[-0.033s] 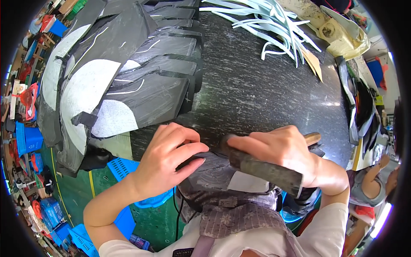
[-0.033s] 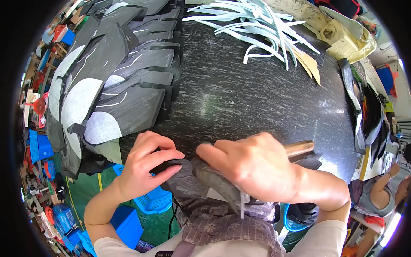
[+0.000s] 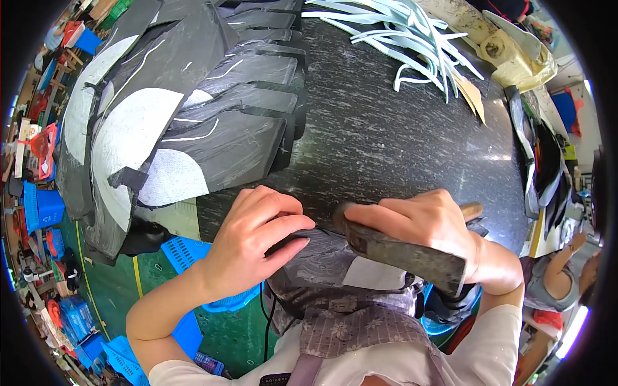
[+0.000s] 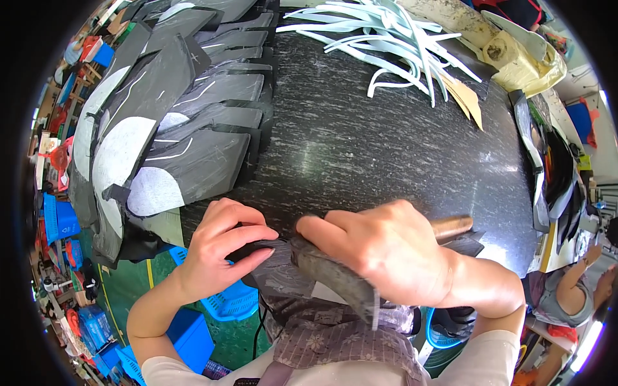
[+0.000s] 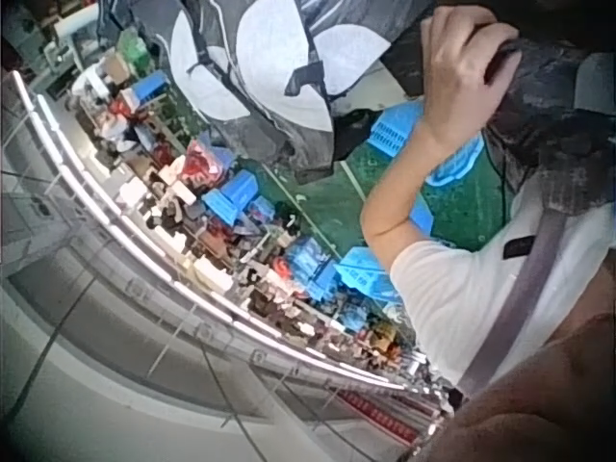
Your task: Flattening shoe upper components using a hammer and applying strips to material pieces.
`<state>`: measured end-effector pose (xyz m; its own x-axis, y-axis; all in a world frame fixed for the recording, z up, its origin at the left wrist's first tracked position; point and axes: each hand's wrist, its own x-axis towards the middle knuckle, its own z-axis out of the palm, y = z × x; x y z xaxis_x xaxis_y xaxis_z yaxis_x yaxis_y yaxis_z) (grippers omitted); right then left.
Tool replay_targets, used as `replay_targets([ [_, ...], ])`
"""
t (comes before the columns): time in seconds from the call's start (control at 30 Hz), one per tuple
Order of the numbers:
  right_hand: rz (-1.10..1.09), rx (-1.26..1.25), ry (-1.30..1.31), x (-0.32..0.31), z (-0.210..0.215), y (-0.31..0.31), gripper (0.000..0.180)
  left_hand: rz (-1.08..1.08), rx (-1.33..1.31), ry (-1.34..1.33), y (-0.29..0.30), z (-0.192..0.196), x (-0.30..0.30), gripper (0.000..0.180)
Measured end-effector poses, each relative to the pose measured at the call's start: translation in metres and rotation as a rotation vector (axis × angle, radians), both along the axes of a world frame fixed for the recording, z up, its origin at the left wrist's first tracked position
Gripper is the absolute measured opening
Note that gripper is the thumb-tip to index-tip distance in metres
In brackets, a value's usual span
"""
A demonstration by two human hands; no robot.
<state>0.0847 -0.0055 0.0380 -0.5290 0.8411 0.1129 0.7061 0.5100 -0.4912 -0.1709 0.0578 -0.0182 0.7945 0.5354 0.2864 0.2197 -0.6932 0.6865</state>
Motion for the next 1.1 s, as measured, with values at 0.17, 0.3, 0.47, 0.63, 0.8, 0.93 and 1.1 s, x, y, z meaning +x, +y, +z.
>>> replay_targets([
  [0.17,0.073,-0.05,-0.033,-0.008,-0.004,-0.002,0.023,0.051,0.061,-0.002,-0.002,0.002,-0.001,0.032],
  [0.3,0.08,-0.081,-0.06,-0.008,-0.003,-0.004,0.025,0.086,0.059,0.012,-0.005,0.005,0.002,0.03],
  [0.47,0.067,-0.112,0.001,-0.005,-0.003,0.002,0.031,0.073,0.086,-0.05,-0.007,-0.006,-0.003,0.029],
  [0.63,0.066,-0.084,-0.039,-0.01,0.0,0.004,0.033,-0.045,0.483,0.084,-0.016,0.001,-0.007,0.021],
  [0.8,0.063,-0.054,-0.062,-0.017,0.0,0.008,0.024,-0.175,0.9,0.234,-0.026,0.003,-0.008,0.03],
  [0.93,0.082,-0.006,-0.078,-0.021,-0.001,0.004,0.019,-0.198,0.884,0.348,-0.03,0.006,-0.01,0.031],
  [1.1,0.0,0.158,0.042,-0.005,0.002,0.012,0.038,-0.055,0.598,0.072,-0.027,-0.006,-0.016,0.03],
])
